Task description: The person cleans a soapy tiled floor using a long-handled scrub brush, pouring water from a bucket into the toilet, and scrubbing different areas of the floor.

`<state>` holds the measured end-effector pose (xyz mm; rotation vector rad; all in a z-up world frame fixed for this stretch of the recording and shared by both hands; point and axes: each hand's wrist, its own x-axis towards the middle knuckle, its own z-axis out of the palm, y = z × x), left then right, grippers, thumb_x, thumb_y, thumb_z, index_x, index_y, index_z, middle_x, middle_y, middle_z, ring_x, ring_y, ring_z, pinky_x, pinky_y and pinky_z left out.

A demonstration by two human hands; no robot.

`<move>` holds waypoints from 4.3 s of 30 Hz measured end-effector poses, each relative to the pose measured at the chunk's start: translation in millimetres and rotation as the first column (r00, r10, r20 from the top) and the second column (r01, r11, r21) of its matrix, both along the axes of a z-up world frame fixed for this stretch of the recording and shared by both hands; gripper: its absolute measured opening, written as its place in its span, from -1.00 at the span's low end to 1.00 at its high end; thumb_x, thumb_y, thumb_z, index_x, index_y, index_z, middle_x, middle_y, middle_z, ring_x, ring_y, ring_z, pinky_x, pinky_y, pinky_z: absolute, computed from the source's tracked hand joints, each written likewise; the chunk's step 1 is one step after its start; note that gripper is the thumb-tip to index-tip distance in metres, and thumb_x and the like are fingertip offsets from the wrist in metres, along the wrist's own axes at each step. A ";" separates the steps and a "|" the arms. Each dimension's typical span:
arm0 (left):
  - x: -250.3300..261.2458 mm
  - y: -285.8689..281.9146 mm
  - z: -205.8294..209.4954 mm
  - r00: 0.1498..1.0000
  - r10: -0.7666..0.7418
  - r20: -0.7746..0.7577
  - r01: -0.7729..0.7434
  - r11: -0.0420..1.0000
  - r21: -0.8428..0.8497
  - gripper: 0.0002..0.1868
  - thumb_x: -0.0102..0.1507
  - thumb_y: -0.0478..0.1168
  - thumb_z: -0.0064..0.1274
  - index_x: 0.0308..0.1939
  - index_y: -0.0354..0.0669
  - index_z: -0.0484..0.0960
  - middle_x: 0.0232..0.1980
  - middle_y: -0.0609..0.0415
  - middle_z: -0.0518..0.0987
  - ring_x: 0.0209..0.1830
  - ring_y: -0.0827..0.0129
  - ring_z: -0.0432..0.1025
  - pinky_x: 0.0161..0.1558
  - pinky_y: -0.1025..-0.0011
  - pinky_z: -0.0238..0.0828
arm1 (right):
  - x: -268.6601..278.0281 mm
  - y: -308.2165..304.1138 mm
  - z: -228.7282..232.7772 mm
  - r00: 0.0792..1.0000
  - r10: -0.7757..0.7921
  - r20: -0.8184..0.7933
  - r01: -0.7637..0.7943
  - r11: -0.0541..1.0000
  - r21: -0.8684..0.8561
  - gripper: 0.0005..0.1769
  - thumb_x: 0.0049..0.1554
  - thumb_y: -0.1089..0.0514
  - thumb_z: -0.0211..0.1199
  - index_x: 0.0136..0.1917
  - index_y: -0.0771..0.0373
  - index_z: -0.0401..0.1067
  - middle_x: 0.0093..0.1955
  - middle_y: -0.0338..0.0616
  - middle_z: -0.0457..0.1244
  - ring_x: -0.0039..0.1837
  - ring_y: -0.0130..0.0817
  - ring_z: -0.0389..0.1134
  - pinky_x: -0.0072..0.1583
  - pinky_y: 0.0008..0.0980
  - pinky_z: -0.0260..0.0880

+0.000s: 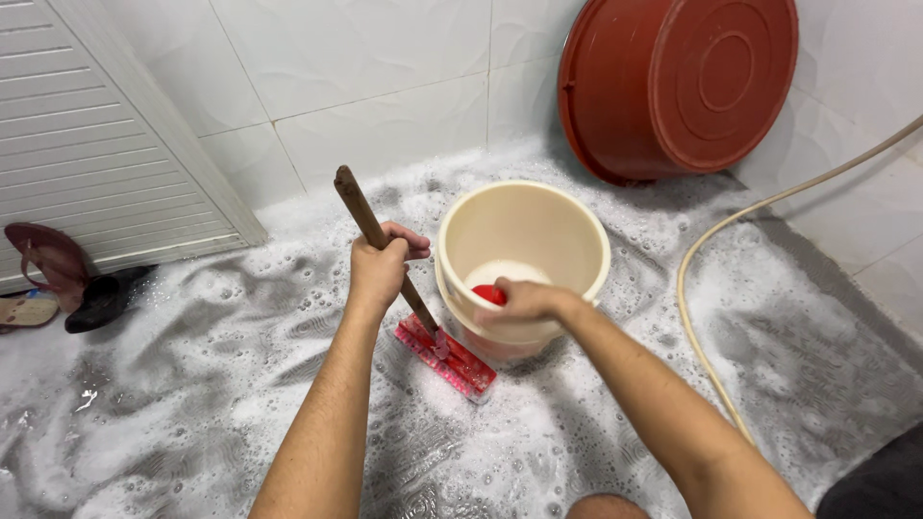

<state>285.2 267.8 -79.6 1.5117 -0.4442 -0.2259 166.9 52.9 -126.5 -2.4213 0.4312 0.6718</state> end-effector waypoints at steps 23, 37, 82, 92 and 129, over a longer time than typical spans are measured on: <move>-19.5 -69.3 -11.8 0.996 -0.044 0.084 0.041 0.998 0.037 -0.82 0.17 -0.45 -0.11 -0.42 -0.33 0.63 -0.40 -0.04 0.67 -0.38 0.32 0.60 -0.24 0.36 0.58 | -58.8 -66.5 4.1 0.637 -0.426 0.642 0.542 0.840 0.019 -0.57 0.17 -0.01 0.28 0.24 0.23 0.49 0.01 0.16 0.42 0.05 0.01 0.46 0.16 -0.07 0.41; -166.2 -204.4 42.2 0.865 -0.361 0.350 0.268 0.919 0.288 -0.75 0.11 -0.43 -0.09 -0.24 -0.23 0.68 -0.28 -0.16 0.67 -0.23 0.12 0.57 -0.10 0.23 0.47 | -225.8 -176.3 106.0 0.288 -0.527 0.800 0.766 0.628 0.138 -0.58 0.14 -0.07 0.34 0.10 0.31 0.55 -0.13 0.12 0.44 -0.09 -0.12 0.51 0.02 -0.16 0.45; -318.1 -287.9 52.0 0.732 -0.463 0.500 0.505 0.861 0.060 -0.35 0.06 -0.55 -0.13 0.27 -0.27 0.50 0.40 -0.21 0.39 0.45 -0.06 0.25 0.45 0.23 0.14 | -481.4 -170.0 187.7 -0.813 -0.364 0.455 0.336 0.345 0.876 -0.66 0.29 0.13 0.10 0.20 0.43 0.43 0.15 0.08 0.41 0.13 -0.19 0.52 0.22 -0.25 0.58; -313.2 -289.8 59.4 0.725 -0.462 0.511 0.518 0.854 0.036 -0.34 0.07 -0.54 -0.13 0.29 -0.28 0.48 0.43 -0.19 0.38 0.48 -0.03 0.24 0.46 0.25 0.13 | -515.4 -173.2 187.0 -0.885 -0.408 0.226 0.079 0.346 0.935 -0.58 0.30 0.12 -0.01 0.34 0.41 0.30 0.25 0.08 0.36 0.26 -0.12 0.50 0.26 -0.19 0.48; -232.7 -261.0 17.9 0.896 -0.401 0.188 0.392 0.916 0.087 -0.45 0.15 -0.44 -0.09 0.23 -0.08 0.57 0.14 0.02 0.59 -0.02 0.29 0.52 0.04 0.35 0.44 | -300.7 -284.4 -81.2 0.651 -0.238 0.721 0.714 0.513 -0.476 -0.80 0.17 0.06 0.25 -0.04 0.23 0.50 0.06 0.07 0.35 -0.01 0.12 0.43 0.05 0.06 0.43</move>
